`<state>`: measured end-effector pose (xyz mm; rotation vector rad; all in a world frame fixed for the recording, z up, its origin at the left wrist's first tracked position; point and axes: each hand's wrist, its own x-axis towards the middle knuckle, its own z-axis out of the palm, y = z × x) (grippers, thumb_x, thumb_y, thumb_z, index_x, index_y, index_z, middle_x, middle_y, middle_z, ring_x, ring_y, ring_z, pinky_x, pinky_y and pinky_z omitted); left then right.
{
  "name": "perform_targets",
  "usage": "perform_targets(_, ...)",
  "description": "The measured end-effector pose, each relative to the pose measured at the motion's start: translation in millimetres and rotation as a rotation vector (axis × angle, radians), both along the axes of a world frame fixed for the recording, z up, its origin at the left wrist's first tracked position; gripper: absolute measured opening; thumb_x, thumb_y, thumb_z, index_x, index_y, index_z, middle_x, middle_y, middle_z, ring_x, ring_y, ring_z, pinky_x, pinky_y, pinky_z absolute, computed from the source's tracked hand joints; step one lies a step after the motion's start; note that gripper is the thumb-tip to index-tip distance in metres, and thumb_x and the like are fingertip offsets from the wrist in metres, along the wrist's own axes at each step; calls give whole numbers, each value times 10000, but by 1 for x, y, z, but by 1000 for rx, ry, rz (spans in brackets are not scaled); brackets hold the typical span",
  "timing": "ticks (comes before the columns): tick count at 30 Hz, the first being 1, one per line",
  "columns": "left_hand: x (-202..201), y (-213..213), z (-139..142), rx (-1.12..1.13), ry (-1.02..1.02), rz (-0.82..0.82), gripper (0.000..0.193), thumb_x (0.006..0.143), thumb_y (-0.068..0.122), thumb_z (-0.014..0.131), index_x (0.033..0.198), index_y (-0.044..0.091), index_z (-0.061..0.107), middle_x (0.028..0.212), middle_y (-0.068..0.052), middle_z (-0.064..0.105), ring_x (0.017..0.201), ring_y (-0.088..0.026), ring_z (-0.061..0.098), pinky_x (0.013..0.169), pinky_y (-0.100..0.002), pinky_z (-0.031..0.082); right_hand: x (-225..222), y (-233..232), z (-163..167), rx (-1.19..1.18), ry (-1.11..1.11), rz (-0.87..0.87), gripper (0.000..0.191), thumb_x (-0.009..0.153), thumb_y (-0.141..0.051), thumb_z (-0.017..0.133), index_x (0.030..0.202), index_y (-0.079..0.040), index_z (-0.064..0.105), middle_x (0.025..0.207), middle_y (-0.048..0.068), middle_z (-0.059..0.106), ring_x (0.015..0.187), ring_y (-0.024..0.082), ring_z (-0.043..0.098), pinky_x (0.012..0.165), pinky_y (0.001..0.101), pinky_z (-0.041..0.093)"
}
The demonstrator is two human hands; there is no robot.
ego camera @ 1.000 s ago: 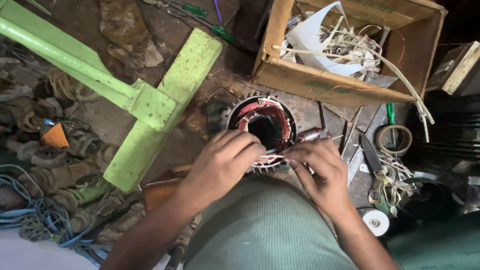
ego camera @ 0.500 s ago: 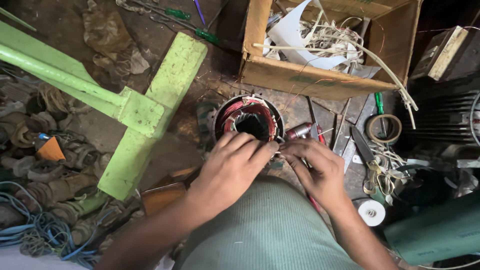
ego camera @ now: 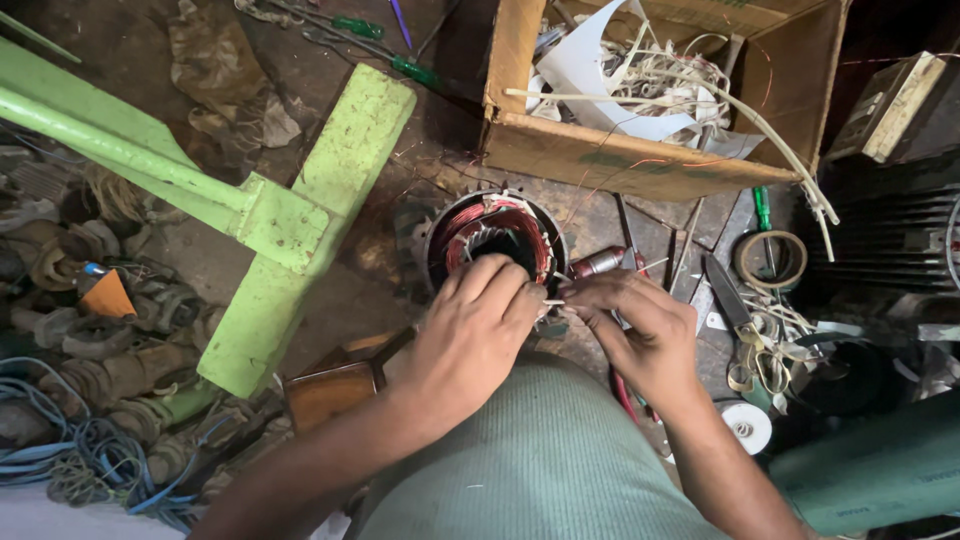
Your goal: The person works on an electrical motor stator, scraping insulation from copper wires with a knife and then stripping the ends with pliers. They repeatedly scrape and strip multiple wire ends to prepare them for connection.
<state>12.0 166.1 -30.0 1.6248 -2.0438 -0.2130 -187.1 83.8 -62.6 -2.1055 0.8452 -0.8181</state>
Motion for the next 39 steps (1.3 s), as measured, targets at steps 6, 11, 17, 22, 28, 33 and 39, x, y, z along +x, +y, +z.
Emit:
perform_targets(6,7,7,5,-33,76,17,306,903,150,665,1177,15,689,1117,-145,615,1062,-308,584,912,-432,514,1,0,0,17,-39,41,130,838,16,773,956,-19,732,989,84,770,956,221,753,874,325,586)
perform_targets(11,7,4,-1,-114,33,9,256,895,86,650,1143,27,672,1087,-118,637,1103,-284,600,957,-430,516,0,-2,-2,32,-71,29,124,859,46,737,958,-29,736,999,77,775,979,209,766,893,319,599)
perform_targets(17,0,-2,2,-63,116,46,219,881,59,630,1096,47,668,1056,-97,622,1105,-294,607,974,-437,504,2,-7,3,13,-47,40,124,857,31,750,962,-34,743,993,84,769,982,223,763,893,328,596)
perform_targets(22,12,5,6,-91,160,-8,213,907,118,670,1104,35,657,1089,-133,618,1021,-321,605,919,-434,514,9,-13,11,46,-55,127,157,854,-11,766,1007,-9,733,1037,114,757,991,257,745,874,343,583)
perform_targets(28,19,-3,-8,-102,121,2,139,961,145,709,1065,61,669,964,-88,629,942,-282,626,863,-431,519,13,-17,7,113,-50,114,120,881,-16,756,1000,-14,739,982,103,759,937,232,758,842,332,594)
perform_targets(33,9,-4,-9,-68,175,62,111,928,114,690,1032,77,670,988,-75,643,983,-275,624,941,-449,523,10,-18,4,67,-46,119,99,880,-13,757,977,-17,736,995,106,771,962,234,766,863,332,597)
perform_targets(39,15,9,-2,-229,14,18,281,906,105,652,1172,13,651,1112,-140,638,1041,-307,624,944,-426,541,10,-15,3,74,-67,115,108,872,-16,765,978,-17,748,999,100,776,953,226,766,849,332,600)
